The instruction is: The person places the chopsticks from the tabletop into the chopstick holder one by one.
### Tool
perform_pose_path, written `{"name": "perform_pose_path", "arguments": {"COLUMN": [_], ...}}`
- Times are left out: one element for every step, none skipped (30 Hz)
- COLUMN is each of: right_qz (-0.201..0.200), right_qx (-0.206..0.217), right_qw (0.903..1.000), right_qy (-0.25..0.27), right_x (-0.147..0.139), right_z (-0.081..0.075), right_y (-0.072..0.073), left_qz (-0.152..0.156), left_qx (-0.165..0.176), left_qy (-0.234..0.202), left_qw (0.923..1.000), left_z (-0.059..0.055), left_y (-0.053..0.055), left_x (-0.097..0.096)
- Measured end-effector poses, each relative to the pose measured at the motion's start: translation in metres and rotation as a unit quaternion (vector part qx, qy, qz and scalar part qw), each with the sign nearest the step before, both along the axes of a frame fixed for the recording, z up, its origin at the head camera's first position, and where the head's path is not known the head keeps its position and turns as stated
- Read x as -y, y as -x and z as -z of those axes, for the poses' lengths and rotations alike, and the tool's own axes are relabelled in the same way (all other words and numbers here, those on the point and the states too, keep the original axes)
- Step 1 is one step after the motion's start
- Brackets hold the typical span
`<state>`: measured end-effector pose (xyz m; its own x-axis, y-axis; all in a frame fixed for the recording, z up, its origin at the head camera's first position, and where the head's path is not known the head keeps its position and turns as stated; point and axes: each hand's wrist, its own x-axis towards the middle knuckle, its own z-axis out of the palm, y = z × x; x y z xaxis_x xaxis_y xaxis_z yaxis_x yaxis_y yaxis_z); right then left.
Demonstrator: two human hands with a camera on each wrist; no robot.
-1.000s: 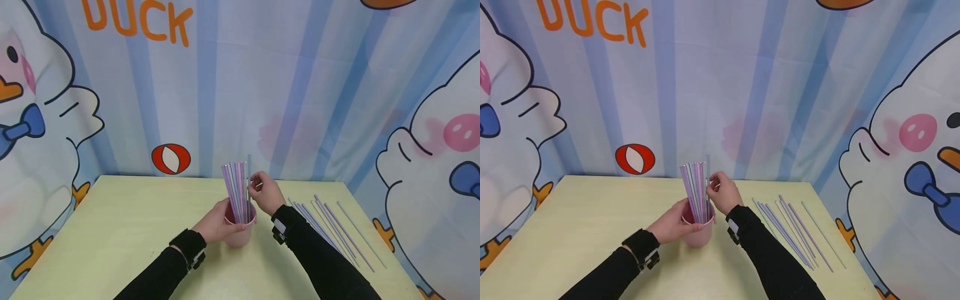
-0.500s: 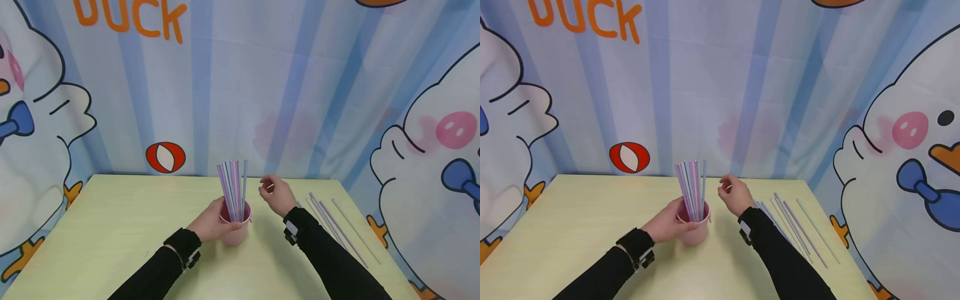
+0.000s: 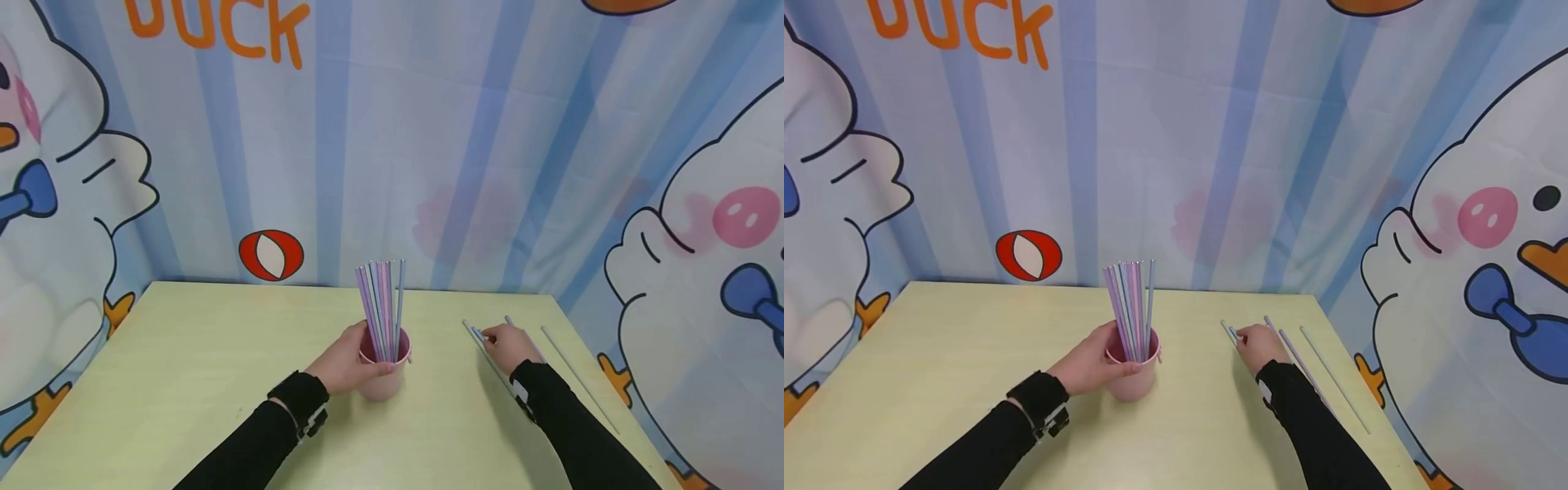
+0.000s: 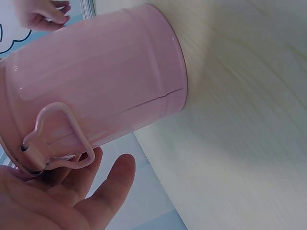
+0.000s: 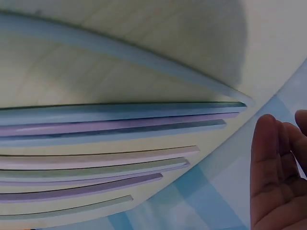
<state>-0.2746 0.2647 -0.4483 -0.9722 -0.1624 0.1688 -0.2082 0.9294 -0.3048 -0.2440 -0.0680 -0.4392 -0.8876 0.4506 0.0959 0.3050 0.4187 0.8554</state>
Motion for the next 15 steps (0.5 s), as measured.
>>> {"name": "perform_pose_path", "arguments": {"right_qz": [-0.001,-0.003,-0.004,-0.004,-0.005,-0.006,-0.006,-0.006,-0.004,-0.001,-0.001,0.0,0.002,0.004,0.004], "right_qx": [0.0,-0.002,-0.004,-0.005,-0.007,-0.006,-0.003,0.0,0.003,0.008,0.009,0.013,0.015,0.016,0.016], "right_qw": [0.9998,0.9993,0.9987,0.998,0.997,0.9963,0.9959,0.9954,0.9948,0.9942,0.9936,0.9935,0.9935,0.9935,0.9934], "right_qy": [-0.019,-0.036,-0.05,-0.063,-0.077,-0.086,-0.091,-0.096,-0.102,-0.107,-0.112,-0.113,-0.113,-0.112,-0.113], "right_x": [-0.003,-0.005,-0.006,-0.008,-0.009,-0.01,-0.011,-0.011,-0.012,-0.013,-0.013,-0.013,-0.013,-0.013,-0.013], "right_z": [0.005,0.009,0.014,0.018,0.023,0.027,0.029,0.032,0.034,0.035,0.036,0.035,0.035,0.036,0.036], "right_y": [0.0,0.0,0.001,0.002,0.002,0.002,0.002,0.002,0.002,0.003,0.003,0.002,0.003,0.003,0.003], "left_qz": [0.001,0.002,0.003,0.002,0.004,0.005,0.005,0.005,0.004,0.003,0.004,0.002,0.001,0.0,-0.001], "left_qx": [0.0,-0.001,-0.001,-0.003,-0.004,-0.005,-0.006,-0.007,-0.007,-0.008,-0.007,-0.007,-0.006,-0.006,-0.006], "left_qy": [-0.001,-0.001,-0.002,-0.001,-0.002,-0.003,-0.003,-0.002,-0.002,-0.001,-0.001,0.0,0.001,0.002,0.003], "left_qw": [1.0,1.0,1.0,1.0,1.0,1.0,1.0,1.0,1.0,1.0,1.0,1.0,1.0,1.0,1.0], "left_z": [0.0,-0.001,-0.001,-0.001,-0.001,-0.001,-0.001,0.0,0.0,0.001,0.001,0.001,0.0,0.0,0.0], "left_y": [0.0,-0.001,-0.001,-0.001,-0.001,-0.001,-0.001,-0.001,-0.001,-0.001,-0.001,-0.001,-0.001,-0.001,-0.001], "left_x": [0.0,0.0,0.0,0.0,0.0,0.0,0.0,-0.001,-0.001,-0.001,-0.001,-0.001,-0.001,-0.001,-0.001]}}
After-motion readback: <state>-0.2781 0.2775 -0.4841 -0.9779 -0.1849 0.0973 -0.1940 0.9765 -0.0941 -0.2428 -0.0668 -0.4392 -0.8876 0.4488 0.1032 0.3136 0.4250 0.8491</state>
